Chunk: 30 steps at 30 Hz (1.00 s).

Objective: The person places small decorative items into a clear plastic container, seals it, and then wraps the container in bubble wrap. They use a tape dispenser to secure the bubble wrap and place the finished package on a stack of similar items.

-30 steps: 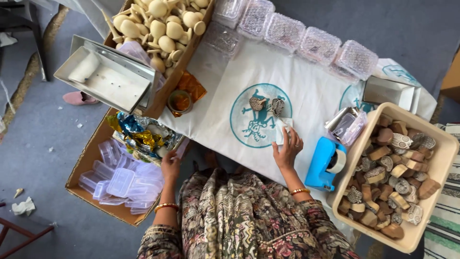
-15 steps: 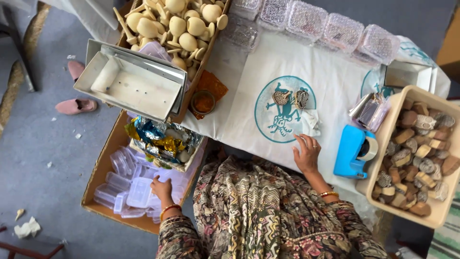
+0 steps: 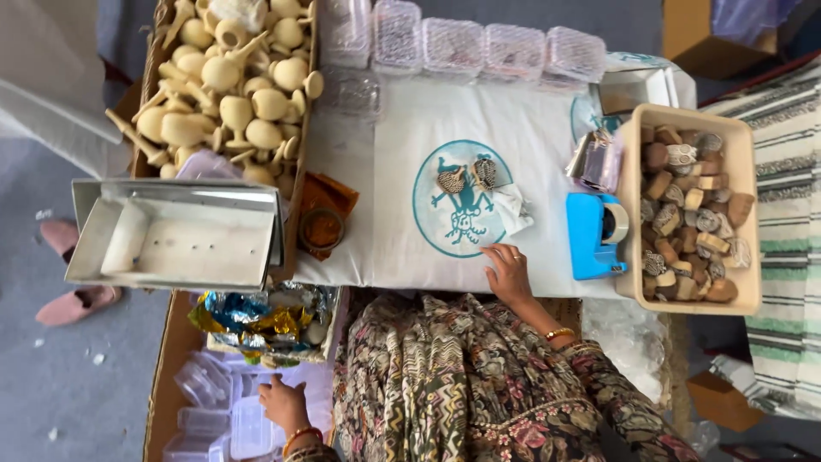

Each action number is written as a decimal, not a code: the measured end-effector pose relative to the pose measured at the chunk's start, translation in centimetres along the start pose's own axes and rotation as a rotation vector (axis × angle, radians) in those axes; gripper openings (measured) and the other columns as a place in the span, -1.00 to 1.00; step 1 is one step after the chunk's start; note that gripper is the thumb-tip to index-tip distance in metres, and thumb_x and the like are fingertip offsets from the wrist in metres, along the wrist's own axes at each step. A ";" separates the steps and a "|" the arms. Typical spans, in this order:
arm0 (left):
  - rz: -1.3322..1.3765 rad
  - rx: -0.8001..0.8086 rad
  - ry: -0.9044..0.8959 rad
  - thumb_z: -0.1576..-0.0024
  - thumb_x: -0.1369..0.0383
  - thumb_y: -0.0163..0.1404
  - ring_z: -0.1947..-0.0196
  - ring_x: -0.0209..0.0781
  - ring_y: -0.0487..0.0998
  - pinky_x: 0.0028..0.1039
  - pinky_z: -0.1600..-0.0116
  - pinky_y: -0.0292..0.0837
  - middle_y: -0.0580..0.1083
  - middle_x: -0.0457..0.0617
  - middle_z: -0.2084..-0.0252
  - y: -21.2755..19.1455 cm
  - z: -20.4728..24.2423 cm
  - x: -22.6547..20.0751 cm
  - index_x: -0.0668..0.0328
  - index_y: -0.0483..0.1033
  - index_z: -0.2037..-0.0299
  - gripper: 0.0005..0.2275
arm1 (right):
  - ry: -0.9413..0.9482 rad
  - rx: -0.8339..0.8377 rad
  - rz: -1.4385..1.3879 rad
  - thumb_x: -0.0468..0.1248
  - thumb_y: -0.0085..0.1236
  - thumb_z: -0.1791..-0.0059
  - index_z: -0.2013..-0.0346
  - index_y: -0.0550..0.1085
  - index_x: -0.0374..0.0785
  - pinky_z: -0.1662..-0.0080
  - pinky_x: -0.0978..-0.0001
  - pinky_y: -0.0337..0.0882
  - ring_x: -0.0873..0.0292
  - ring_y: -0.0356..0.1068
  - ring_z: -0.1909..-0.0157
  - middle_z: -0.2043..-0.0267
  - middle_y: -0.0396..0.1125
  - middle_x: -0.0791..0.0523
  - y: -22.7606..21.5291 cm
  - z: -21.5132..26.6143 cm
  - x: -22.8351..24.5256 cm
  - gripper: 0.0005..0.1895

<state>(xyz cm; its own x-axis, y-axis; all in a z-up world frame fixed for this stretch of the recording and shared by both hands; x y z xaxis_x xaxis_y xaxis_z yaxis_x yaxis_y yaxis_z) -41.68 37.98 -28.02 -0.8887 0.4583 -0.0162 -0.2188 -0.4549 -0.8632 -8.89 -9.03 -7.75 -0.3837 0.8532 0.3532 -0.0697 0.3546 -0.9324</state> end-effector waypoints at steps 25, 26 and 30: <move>-0.600 0.579 0.170 -0.02 -0.16 0.20 -0.28 -0.03 0.52 -0.18 -0.27 0.49 0.50 -0.08 -0.26 -22.9 3.9 -7.8 -0.21 0.45 -0.29 -0.37 | 0.009 -0.172 -0.243 -0.45 0.16 0.11 0.01 0.51 -0.20 -0.13 0.12 0.32 -0.05 0.32 -0.12 -0.02 0.40 0.06 -0.9 -6.0 -3.3 -0.63; -0.557 0.602 0.274 -0.02 -0.17 0.17 -0.21 -0.03 0.58 -0.21 -0.28 0.51 0.55 -0.05 -0.19 -25.3 5.4 -9.8 -0.21 0.42 -0.30 -0.36 | 0.029 -0.208 -0.261 -0.45 0.17 0.11 0.00 0.51 -0.21 -0.15 0.12 0.32 -0.07 0.32 -0.12 -0.03 0.39 0.04 -1.1 -6.8 -3.9 -0.62; -0.464 0.474 0.444 0.00 -0.14 0.13 -0.03 -0.05 0.68 -0.24 -0.15 0.60 0.63 -0.04 -0.05 -36.7 14.6 -20.5 -0.21 0.37 -0.30 -0.35 | 0.029 -0.299 -0.268 -0.46 0.19 0.15 -0.06 0.49 -0.25 -0.21 0.10 0.30 -0.10 0.31 -0.14 -0.05 0.37 0.02 -2.2 -9.6 -4.9 -0.54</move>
<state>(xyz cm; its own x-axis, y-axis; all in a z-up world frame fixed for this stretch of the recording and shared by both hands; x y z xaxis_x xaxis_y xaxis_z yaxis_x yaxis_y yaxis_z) -21.36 34.14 11.32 -0.4431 0.8965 0.0063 -0.7636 -0.3737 -0.5266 2.00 -10.33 -6.68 -0.3621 0.7243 0.5868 0.1092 0.6581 -0.7450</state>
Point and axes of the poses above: each hand's wrist, its own z-axis away from the middle knuckle, its own y-axis out of the palm, x = y × z, the point moved 3 cm from there along -z, towards the middle knuckle
